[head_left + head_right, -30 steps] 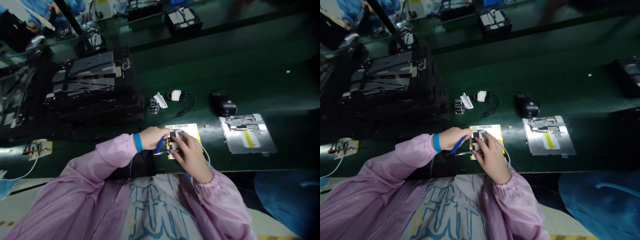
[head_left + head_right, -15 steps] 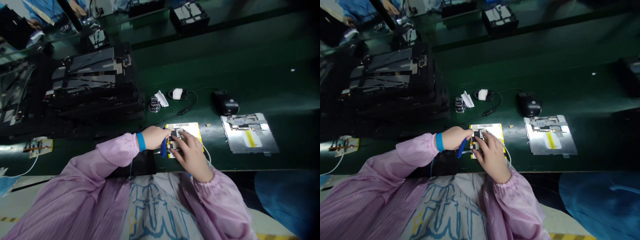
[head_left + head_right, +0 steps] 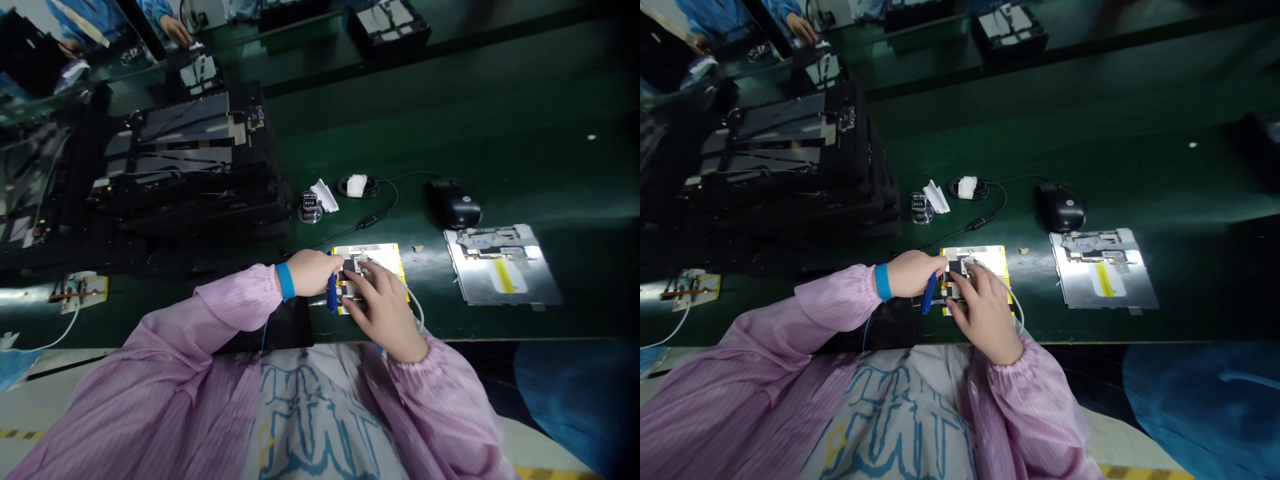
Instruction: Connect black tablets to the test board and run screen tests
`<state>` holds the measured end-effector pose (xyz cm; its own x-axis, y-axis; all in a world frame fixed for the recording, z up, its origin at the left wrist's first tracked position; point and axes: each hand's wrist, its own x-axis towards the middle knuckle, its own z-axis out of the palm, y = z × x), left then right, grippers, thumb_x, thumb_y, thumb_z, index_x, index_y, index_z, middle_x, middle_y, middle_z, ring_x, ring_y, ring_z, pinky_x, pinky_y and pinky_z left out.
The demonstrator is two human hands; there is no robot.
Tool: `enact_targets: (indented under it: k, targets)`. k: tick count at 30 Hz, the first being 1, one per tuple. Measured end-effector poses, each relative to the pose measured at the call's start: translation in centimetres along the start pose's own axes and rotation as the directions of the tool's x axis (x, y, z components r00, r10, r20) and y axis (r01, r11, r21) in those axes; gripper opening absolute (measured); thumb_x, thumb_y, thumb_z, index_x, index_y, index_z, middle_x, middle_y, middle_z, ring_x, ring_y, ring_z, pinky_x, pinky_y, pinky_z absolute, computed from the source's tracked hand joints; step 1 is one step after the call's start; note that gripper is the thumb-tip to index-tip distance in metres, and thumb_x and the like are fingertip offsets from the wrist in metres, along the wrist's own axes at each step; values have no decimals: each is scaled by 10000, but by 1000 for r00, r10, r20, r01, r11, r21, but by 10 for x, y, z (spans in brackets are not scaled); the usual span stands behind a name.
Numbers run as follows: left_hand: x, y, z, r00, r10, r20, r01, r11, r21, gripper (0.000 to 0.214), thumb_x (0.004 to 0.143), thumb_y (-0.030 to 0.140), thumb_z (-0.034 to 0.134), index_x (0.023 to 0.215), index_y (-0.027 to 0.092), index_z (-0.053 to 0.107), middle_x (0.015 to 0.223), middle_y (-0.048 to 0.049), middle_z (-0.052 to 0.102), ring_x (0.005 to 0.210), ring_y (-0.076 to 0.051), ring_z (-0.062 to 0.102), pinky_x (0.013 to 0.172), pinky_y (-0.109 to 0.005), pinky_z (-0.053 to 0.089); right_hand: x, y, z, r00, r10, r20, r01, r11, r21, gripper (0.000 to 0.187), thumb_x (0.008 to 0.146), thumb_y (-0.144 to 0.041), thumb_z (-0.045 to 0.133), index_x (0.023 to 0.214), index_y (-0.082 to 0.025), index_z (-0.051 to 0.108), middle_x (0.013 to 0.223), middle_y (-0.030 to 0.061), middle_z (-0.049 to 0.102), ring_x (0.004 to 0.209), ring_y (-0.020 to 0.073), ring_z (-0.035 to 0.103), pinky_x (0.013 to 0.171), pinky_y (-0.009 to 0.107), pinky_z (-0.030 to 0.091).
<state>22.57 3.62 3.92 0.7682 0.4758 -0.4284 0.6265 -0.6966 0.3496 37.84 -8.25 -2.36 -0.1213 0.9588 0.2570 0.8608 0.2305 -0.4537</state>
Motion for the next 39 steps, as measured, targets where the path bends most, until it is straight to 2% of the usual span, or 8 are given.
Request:
enact_targets:
  k: [7,10,22,32,39]
  targets:
    - [3,-7,2,999,22,-28,-24,996,-88,72,793,222,534,860,198,522,720,-38,639,701,-224,636,596,-276,377,-1,1,1,1000,-9,13,9,1000,2,416,862,-397,534,1240,-226,552,1312,142,463,1223,322,430,981,518,395]
    - [5,-7,1,1000,-6,-24,4,995,-99,63,800,219,520,860,203,524,740,-36,648,714,-222,635,595,-276,369,0,0,0,1000,-11,9,11,1000,-9,396,862,-386,538,1218,-218,573,1316,144,460,1221,320,429,980,512,399]
    - [6,-6,1,1000,-4,5,5,998,-64,78,802,244,529,865,203,546,722,-50,652,709,-236,639,594,-284,375,0,1,1,1000,-23,1,23,1000,2,387,860,-382,538,1219,-242,571,1337,133,455,1228,329,427,974,543,395]
    - [7,-5,1,1000,-24,13,24,999,-21,96,815,248,510,889,205,554,753,-52,663,741,-239,640,597,-286,362,0,2,2,1000,-29,6,29,999,-21,378,861,-386,540,1204,-230,575,1333,137,452,1219,323,432,970,524,401]
    - [7,-8,0,1000,4,30,-4,1000,-10,107,822,249,496,905,205,549,776,-43,673,739,-218,637,587,-277,350,0,1,1,1000,-30,7,31,999,-37,380,863,-391,537,1199,-217,580,1325,139,457,1214,322,431,975,509,399]
